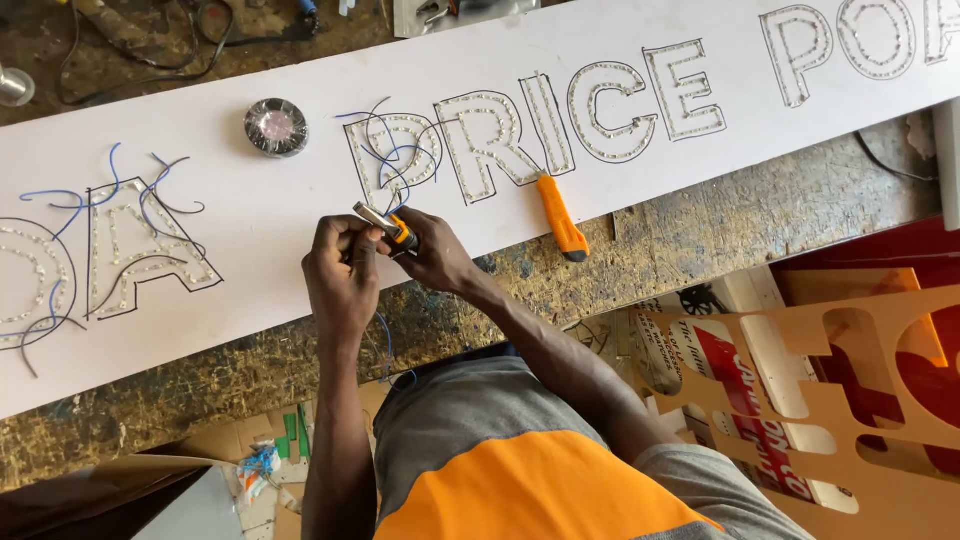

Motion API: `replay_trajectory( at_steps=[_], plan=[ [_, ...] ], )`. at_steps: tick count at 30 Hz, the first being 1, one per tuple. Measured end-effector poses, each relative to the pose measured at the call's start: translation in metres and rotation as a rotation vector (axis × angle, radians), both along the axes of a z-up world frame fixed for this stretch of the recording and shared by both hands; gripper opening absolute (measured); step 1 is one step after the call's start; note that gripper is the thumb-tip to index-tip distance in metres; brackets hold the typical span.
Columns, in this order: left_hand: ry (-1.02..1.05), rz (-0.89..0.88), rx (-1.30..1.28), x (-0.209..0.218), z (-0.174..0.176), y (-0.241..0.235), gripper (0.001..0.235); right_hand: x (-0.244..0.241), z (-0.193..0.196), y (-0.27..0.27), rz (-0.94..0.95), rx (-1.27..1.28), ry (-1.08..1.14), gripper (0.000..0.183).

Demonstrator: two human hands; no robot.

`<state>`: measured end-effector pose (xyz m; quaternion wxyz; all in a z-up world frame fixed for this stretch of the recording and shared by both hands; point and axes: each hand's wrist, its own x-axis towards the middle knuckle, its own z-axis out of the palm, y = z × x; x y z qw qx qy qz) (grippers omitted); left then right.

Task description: Stripping and connecting wires for an LED sign board using wire cutters

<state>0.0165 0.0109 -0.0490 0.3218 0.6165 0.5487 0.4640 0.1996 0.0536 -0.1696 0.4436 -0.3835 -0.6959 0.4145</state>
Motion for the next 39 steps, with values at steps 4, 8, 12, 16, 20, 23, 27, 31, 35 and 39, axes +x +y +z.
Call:
replay_trajectory(
  at_steps=[4,8,12,16,20,23,27,31,35,39],
  plan=[
    [0.025,0.047,0.043,0.005,0.010,-0.008,0.007,-0.011,0.005,-0.003,-0.068,0.028,0.000,0.028],
    [-0.008,0.011,0.001,0.006,0.019,-0.008,0.020,-0.009,0.011,-0.002,-0.087,0.068,0.021,0.026],
    [-0.074,0.026,-0.108,0.003,0.021,-0.008,0.021,-0.007,0.037,-0.006,-0.122,0.230,-0.211,0.036],
    [-0.203,0.004,-0.150,-0.002,-0.007,0.001,0.020,-0.007,0.056,-0.010,-0.139,0.347,-0.421,0.039],
    [-0.601,-0.069,-0.305,0.002,-0.012,0.006,0.023,-0.008,0.070,-0.018,-0.125,0.321,-0.248,0.039],
    [-0.754,-0.149,-0.358,0.001,-0.003,0.008,0.022,-0.007,0.066,-0.018,-0.119,0.336,-0.205,0.040],
    [-0.850,-0.226,-0.390,0.002,-0.005,0.011,0.021,-0.007,0.051,-0.020,-0.109,0.262,-0.143,0.041],
    [-0.909,-0.254,-0.421,0.001,-0.022,0.014,0.017,0.004,0.056,-0.015,-0.078,0.289,-0.125,0.040],
    [-0.945,-0.258,-0.460,0.005,-0.051,0.019,0.013,0.017,0.046,-0.004,-0.059,0.393,-0.197,0.042],
    [-0.889,-0.262,-0.467,0.014,-0.048,0.023,0.012,0.024,0.037,0.006,-0.075,0.456,-0.229,0.043]
  ],
)
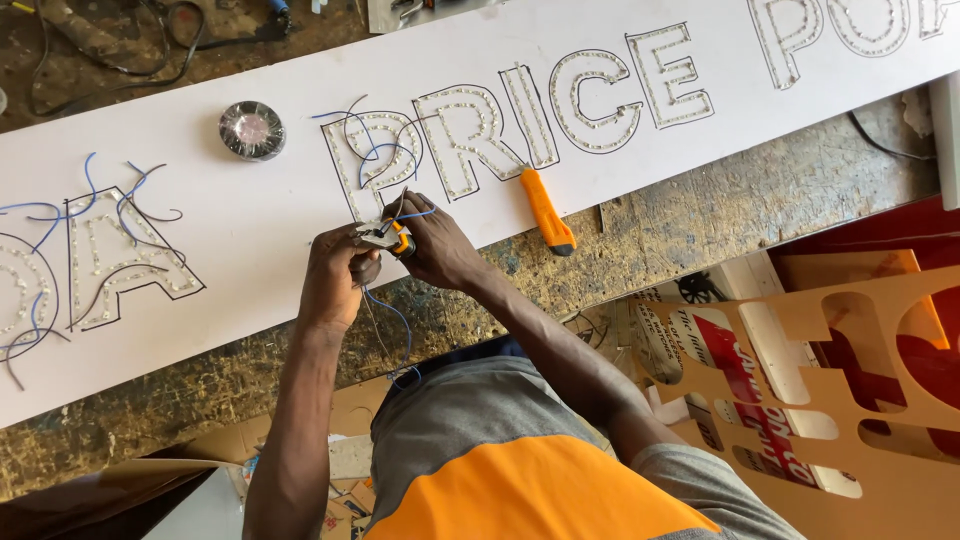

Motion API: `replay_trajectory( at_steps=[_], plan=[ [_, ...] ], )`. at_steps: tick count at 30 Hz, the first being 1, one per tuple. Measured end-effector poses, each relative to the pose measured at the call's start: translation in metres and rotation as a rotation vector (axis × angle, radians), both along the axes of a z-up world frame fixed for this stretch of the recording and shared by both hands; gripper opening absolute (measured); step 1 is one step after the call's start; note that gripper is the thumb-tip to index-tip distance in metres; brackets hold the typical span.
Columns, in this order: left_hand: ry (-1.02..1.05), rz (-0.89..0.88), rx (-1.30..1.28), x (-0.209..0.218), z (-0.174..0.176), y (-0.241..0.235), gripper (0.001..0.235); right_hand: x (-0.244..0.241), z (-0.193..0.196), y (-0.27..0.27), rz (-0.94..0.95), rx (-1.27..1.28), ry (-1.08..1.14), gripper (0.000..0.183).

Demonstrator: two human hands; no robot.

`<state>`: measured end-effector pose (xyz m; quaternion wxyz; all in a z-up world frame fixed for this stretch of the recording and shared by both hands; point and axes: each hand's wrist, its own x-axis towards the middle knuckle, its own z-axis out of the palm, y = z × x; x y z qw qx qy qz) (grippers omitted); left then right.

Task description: Stripping and connecting wires for an LED sign board using wire cutters

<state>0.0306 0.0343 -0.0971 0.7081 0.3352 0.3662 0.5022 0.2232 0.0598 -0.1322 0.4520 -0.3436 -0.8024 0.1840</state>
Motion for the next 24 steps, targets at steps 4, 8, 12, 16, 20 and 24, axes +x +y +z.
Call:
replay_trajectory(
  at_steps=[4,8,12,16,20,24],
  plan=[
    [0.020,-0.060,-0.003,0.015,0.023,-0.002,0.017,0.006,-0.044,0.004,-0.026,0.022,0.049,0.031],
    [0.424,0.064,0.275,0.015,0.047,0.001,0.025,0.006,-0.027,0.002,-0.039,-0.063,0.110,0.030],
    [1.231,0.365,0.732,0.009,0.027,0.006,0.030,0.005,0.009,-0.001,-0.062,-0.182,0.065,0.030],
    [1.501,0.556,0.752,-0.034,0.009,0.028,0.013,0.016,0.032,-0.010,-0.149,-0.372,-0.007,0.033],
    [1.106,0.458,0.591,-0.039,0.029,0.023,0.016,0.030,0.035,0.011,-0.166,-0.348,-0.529,0.050],
    [0.804,0.243,0.373,-0.022,0.023,0.019,0.014,0.021,0.080,-0.003,-0.037,-0.313,-0.772,0.079]
  ],
)
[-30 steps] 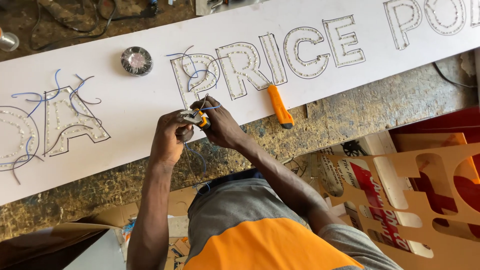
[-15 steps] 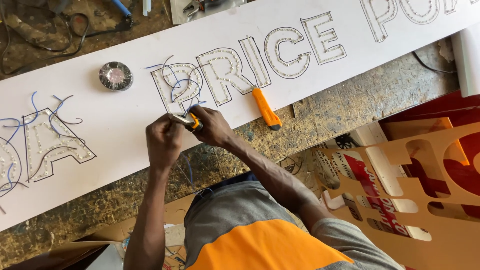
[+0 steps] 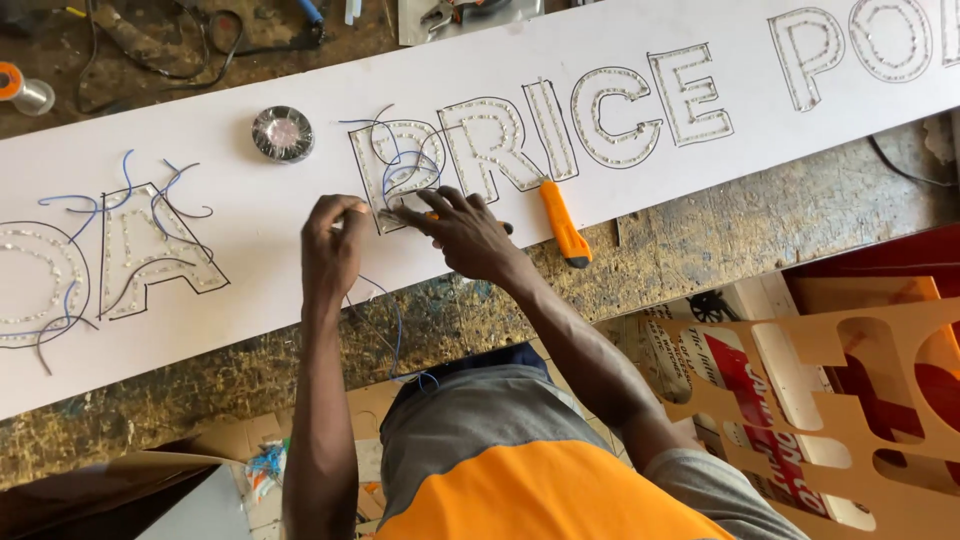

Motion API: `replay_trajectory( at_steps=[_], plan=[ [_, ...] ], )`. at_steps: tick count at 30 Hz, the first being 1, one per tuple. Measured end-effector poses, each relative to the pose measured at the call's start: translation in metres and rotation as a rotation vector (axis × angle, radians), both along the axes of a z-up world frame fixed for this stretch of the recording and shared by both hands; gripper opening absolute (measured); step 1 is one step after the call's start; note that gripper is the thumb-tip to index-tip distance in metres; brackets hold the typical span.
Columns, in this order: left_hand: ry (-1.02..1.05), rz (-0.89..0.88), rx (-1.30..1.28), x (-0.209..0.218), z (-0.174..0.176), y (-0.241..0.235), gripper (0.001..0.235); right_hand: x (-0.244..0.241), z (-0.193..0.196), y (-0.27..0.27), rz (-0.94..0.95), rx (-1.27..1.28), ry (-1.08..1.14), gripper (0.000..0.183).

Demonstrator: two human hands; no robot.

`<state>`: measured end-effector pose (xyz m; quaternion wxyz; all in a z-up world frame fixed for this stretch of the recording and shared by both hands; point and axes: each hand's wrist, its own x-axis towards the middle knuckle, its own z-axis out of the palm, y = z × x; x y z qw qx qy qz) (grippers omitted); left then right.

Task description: Stripping and connecting wires for an LED sign board using wire cutters

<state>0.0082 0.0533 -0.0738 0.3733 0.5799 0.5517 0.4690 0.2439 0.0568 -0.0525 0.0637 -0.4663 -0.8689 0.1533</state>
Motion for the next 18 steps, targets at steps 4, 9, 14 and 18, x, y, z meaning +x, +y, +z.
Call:
replay_trajectory(
  at_steps=[4,9,14,18],
  plan=[
    [0.060,-0.126,-0.139,-0.001,-0.030,0.003,0.019,-0.002,-0.054,0.002,0.067,0.097,-0.041,0.083],
    [0.082,-0.139,-0.044,0.008,-0.024,-0.006,0.020,0.007,-0.088,-0.007,-0.150,0.174,-0.047,0.086],
    [0.062,-0.112,-0.051,0.009,-0.025,-0.012,0.016,0.026,-0.097,-0.002,-0.130,0.144,0.016,0.071],
    [-0.006,-0.189,-0.161,0.006,-0.030,-0.021,0.019,0.033,-0.101,-0.007,-0.042,0.186,0.031,0.075]
  ],
)
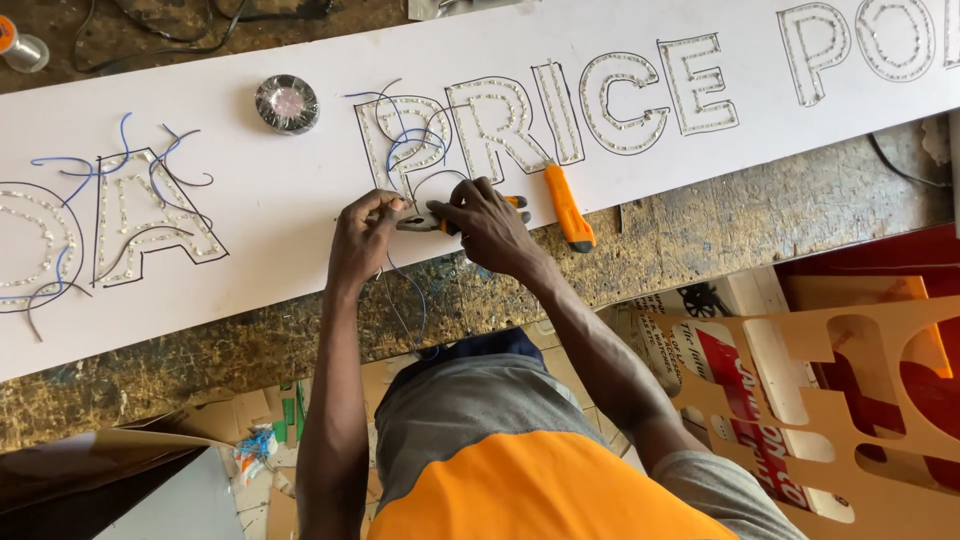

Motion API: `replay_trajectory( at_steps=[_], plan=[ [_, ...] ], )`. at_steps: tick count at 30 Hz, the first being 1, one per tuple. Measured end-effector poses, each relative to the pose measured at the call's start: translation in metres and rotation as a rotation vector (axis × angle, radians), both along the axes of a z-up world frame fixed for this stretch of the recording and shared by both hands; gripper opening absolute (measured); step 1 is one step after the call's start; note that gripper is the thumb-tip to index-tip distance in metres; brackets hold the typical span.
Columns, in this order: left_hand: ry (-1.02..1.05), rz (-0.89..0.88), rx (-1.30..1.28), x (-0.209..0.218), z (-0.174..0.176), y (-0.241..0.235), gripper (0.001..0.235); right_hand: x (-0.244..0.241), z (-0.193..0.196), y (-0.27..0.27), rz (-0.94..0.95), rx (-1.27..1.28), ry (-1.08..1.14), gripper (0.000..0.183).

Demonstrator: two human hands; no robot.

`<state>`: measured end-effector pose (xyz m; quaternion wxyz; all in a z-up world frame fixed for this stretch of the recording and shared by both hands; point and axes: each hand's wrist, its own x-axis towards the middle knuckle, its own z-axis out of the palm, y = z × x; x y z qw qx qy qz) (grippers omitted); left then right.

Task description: Stripping and connecting wires for an LED sign board using wire cutters

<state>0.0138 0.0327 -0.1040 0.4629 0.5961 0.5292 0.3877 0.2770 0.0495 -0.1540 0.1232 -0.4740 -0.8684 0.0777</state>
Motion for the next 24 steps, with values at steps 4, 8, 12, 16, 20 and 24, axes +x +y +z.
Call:
replay_trajectory(
  at_steps=[4,8,12,16,20,24],
  plan=[
    [-0.001,-0.047,0.032,0.006,-0.023,0.010,0.021,-0.004,0.016,-0.011,0.046,0.057,0.018,0.069],
    [-0.030,0.038,0.070,0.008,-0.019,0.002,0.020,-0.003,0.049,-0.026,0.106,0.042,0.198,0.060],
    [-0.144,0.133,-0.034,0.004,0.020,-0.022,0.021,0.002,0.042,-0.038,0.082,0.119,0.457,0.040],
    [-0.234,0.087,-0.071,0.011,0.012,-0.036,0.023,-0.002,0.029,-0.036,0.014,0.152,0.646,0.035],
    [-0.218,-0.040,-0.060,0.033,0.026,-0.040,0.021,-0.028,0.069,-0.048,-0.051,-0.055,1.061,0.018],
    [-0.197,-0.086,-0.079,0.039,0.027,-0.053,0.024,-0.041,0.068,-0.066,-0.082,-0.278,1.266,0.024]
  ],
)
